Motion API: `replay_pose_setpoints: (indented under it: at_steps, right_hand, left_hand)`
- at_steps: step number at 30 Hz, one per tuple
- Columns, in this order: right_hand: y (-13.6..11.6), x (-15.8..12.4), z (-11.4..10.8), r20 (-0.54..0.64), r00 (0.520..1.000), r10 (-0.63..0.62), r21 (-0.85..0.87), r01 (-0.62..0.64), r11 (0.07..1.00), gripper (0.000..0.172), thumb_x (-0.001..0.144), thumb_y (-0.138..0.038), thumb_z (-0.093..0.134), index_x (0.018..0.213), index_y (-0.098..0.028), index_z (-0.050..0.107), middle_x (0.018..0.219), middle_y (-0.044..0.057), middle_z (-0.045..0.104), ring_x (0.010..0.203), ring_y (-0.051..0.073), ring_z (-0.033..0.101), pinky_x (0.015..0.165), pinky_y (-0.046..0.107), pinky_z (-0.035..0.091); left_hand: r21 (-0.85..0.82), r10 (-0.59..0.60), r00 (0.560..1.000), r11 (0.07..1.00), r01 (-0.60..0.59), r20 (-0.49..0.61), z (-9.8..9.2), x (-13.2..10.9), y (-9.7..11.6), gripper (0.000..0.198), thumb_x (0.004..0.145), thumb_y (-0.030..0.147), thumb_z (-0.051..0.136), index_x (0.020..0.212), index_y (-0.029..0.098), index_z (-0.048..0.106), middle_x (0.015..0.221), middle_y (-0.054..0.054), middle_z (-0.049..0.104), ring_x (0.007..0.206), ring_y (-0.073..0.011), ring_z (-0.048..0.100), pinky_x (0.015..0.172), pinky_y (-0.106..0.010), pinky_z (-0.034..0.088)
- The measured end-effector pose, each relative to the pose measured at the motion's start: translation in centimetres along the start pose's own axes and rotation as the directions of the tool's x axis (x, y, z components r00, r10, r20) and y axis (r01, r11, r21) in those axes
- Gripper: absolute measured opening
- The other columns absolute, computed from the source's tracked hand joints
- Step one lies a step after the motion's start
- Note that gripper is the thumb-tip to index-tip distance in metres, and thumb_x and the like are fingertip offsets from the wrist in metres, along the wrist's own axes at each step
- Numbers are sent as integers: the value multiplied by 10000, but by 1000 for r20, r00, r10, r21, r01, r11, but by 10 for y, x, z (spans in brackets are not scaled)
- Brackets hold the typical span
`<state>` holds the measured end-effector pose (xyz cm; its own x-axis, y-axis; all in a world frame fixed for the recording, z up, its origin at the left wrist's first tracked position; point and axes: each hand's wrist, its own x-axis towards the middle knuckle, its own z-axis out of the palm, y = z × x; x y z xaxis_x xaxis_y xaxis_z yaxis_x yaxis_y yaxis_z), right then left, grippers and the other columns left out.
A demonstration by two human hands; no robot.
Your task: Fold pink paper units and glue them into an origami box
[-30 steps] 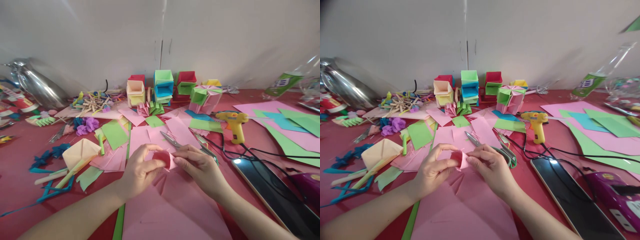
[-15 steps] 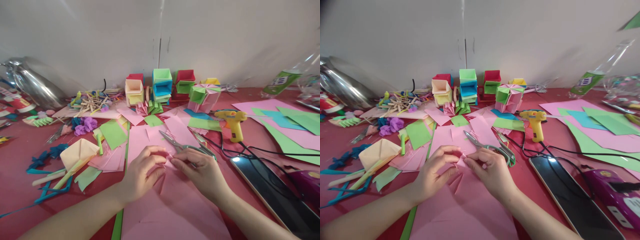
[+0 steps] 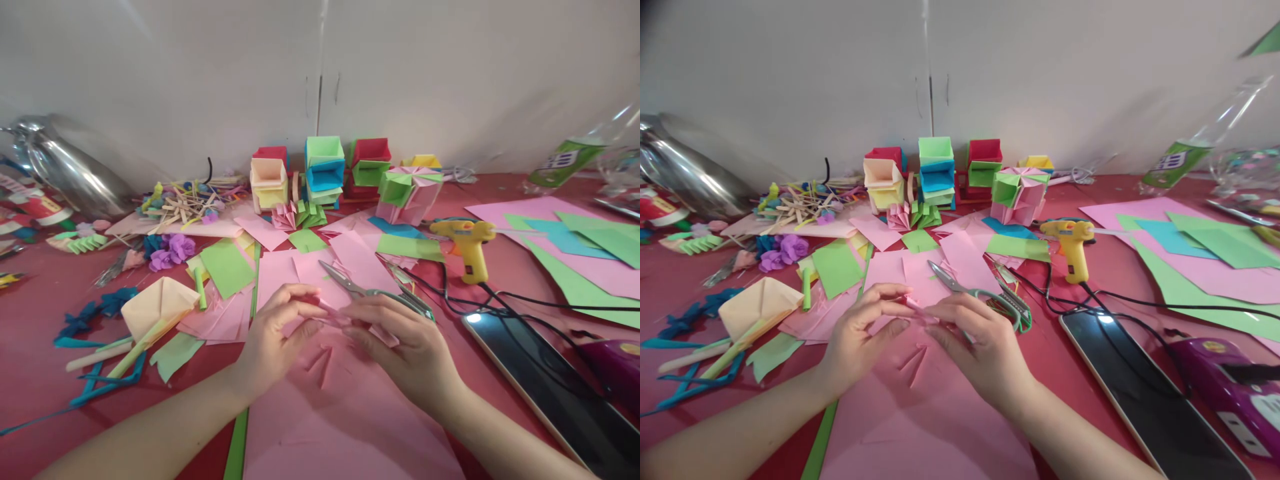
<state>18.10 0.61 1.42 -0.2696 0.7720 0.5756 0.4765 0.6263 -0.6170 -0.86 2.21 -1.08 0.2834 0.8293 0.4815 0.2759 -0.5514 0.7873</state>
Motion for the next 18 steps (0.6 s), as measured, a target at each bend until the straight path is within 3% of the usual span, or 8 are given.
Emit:
replay_pose_setpoints:
  at_steps: [3,7,12,15,18]
  right_hand:
    - [1,-1,1,-5,994,-111,-86,110,990,141,800,-131,597,889,-217,665,861,41,651,790,147,629,708,245,513]
    - [0,-1,2,-7,997,-80,-132,78,988,144,814,-123,562,844,-225,660,825,37,655,769,149,636,701,253,520]
    - [-2,3,-2,-25,999,42,-79,-44,996,138,805,-124,555,789,-225,648,804,29,657,755,150,633,686,256,518]
    - [-3,4,-3,-21,997,77,-45,-78,996,141,795,-117,563,774,-221,656,793,24,659,746,145,631,689,247,513]
    - [-2,4,-2,-26,995,101,-12,-101,995,143,802,-124,560,773,-221,660,798,23,661,757,147,628,693,251,506]
  left_hand:
    - [-70,-91,995,994,88,-43,1,1,0,99,815,189,593,878,214,666,1042,-56,584,1051,-187,557,895,-345,474]
    - [-138,-123,992,983,120,-16,2,-1,0,104,803,219,612,897,218,656,1067,-61,584,1055,-201,559,884,-370,488]
    - [7,2,1000,1000,-2,-26,0,0,-2,193,756,270,670,948,255,663,1094,-49,518,1061,-198,509,916,-387,443]
    - [60,92,994,994,-88,-59,-2,2,-2,178,770,226,659,941,271,683,887,-16,482,871,-144,515,775,-310,474]
    - [-9,111,993,994,-112,-41,-2,2,0,186,803,162,616,942,267,681,744,17,457,711,-102,495,645,-246,458]
